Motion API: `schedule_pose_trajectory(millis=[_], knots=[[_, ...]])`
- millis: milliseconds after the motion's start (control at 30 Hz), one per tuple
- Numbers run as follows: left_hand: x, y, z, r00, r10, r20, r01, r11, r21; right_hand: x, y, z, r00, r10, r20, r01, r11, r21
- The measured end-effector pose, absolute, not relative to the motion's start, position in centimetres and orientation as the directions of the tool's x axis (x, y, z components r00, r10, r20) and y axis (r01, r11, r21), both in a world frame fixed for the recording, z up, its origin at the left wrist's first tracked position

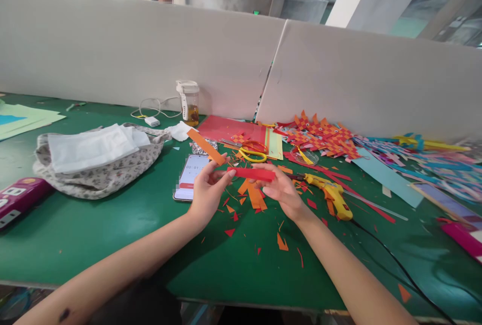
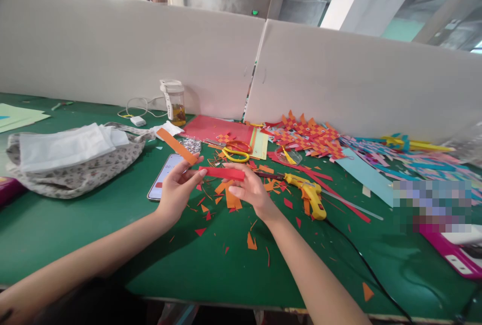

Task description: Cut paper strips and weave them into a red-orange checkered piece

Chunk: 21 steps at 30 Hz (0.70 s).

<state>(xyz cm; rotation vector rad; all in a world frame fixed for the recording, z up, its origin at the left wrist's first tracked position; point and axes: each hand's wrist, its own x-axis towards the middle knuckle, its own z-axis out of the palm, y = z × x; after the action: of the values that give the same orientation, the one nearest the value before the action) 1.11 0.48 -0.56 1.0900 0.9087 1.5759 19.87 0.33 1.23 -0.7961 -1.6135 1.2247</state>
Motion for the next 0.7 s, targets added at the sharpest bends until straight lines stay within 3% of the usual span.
schedule_pose_trajectory(millis=[267,400,500,700], knots=[[1.1,0.7,-0.7,-0.073,0.982,0.175,-0.269,-0.189,0.944,19.2,1.4,0.6,0.016,0.993,0.12,0.091,0.118,-0.989],[1.1,0.6,-0.5,-0.021,0.988,0.156,-0.21,-0.157,0.965,19.6,1.9,0.6,0.18,0.978,0.11,-0.044,0.119,-0.992],[1.0,0.4,-0.6,0.086,0.978,0.19,-0.065,-0.185,0.981,20.0,2.1,0.9,0.218,0.973,0.078,-0.152,0.113,-0.982],[0.6,-0.2,-0.6,0.326,0.879,0.349,0.319,-0.45,0.834,20.5,2.4,1.2,0.255,0.967,0.018,-0.363,0.113,-0.925]])
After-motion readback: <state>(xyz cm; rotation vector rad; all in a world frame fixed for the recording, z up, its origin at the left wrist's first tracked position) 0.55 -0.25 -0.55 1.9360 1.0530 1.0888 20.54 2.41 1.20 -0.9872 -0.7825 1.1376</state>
